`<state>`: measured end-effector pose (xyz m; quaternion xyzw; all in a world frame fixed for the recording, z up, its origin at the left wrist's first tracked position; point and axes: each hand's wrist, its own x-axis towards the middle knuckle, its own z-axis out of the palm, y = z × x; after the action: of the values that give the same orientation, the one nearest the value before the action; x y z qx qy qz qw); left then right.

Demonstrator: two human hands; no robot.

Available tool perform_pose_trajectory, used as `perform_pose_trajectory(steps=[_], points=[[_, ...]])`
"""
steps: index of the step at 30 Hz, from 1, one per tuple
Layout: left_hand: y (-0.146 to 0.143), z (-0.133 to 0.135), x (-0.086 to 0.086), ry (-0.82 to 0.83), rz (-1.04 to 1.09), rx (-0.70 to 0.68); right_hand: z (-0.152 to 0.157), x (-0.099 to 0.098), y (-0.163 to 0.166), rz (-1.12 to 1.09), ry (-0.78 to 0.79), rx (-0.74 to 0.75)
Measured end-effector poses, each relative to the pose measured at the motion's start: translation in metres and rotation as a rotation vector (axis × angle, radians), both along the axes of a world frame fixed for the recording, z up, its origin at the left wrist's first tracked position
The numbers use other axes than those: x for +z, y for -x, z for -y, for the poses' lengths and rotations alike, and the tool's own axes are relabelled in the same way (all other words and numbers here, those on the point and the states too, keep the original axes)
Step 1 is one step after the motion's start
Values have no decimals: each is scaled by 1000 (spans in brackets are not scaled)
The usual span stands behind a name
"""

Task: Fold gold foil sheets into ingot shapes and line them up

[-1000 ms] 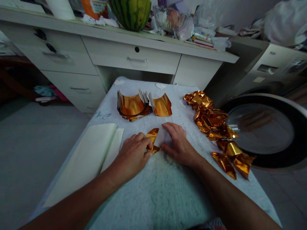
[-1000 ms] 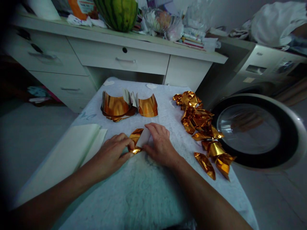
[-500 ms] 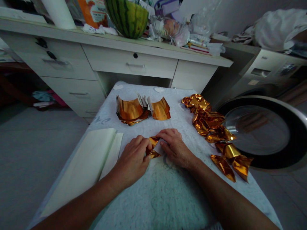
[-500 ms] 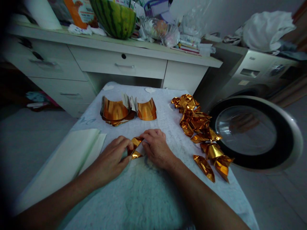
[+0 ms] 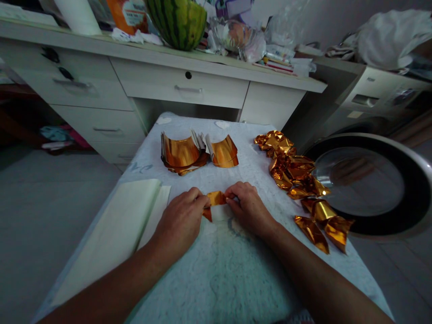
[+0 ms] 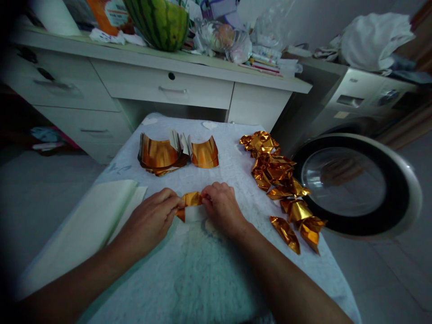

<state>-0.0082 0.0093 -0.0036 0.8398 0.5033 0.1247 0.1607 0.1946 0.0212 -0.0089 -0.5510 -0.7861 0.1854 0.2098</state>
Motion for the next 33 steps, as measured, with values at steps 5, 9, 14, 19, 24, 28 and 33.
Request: perform_pose_trajectory(steps=[5, 9, 14, 19, 24, 28, 33], points=[[3, -6, -1, -26, -26, -23, 4, -1, 1, -18, 2, -11], [2, -6, 0, -35, -62, -47, 5, 0, 1, 1, 3, -5], [-5, -1, 1, -23, -78, -78, 4, 2, 2, 37, -4, 60], [-8, 2, 0, -16, -76, -71, 5, 5, 1, 42, -5, 150], [-5, -1, 0, -14, -68, -67, 9, 7, -2, 61, -13, 227], [-3, 0, 0, -31, -33, -80, 12, 9, -1, 105, 2, 248], [-2, -1, -2, -19, 12, -79, 15, 15, 1, 146, 30, 229]])
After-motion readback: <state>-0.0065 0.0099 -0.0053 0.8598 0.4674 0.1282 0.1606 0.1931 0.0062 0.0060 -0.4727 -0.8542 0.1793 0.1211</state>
